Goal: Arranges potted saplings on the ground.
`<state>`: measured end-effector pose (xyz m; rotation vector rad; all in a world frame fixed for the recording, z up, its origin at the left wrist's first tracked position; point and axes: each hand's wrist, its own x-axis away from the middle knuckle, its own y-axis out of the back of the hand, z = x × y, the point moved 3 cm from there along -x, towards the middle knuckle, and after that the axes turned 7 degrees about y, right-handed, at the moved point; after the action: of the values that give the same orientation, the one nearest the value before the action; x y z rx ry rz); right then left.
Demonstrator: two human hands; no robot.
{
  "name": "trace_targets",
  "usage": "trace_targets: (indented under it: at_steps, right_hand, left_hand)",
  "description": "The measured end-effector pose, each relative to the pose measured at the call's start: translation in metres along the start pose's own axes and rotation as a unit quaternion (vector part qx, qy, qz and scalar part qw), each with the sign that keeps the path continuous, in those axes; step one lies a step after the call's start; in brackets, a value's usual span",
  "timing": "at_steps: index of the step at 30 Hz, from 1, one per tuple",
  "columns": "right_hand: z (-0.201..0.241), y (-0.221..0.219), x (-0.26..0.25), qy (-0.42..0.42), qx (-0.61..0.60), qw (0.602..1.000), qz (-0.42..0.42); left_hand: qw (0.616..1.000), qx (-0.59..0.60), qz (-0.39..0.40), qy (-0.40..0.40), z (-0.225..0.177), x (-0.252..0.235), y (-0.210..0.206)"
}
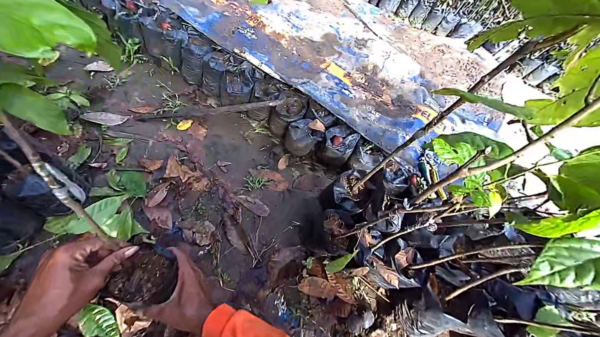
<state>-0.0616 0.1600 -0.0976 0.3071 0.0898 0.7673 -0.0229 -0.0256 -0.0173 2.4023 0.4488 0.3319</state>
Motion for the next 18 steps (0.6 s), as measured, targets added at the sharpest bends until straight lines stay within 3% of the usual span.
trace_targets:
  at_steps: [8,13,18]
  right_hand:
    - [-0.001,0.017,-0.006,-0.003,0.011,1.000,0.017]
    - [-0.001,0.032,-0.023,-0.005,0.012,0.993,0.118]
    - [0.026,0.049,-0.044,0.016,0.001,0.991,0.136]
  left_hand:
    - [0.999,0.004,0.047,0.011,-0.016,-0.003,-0.002]
    - [0.994,-0.002,0.101,-0.034,0.000,0.000,0.012]
    - [0.996,0.055,0.064,-0.004,-0.036,0.003,0.041]
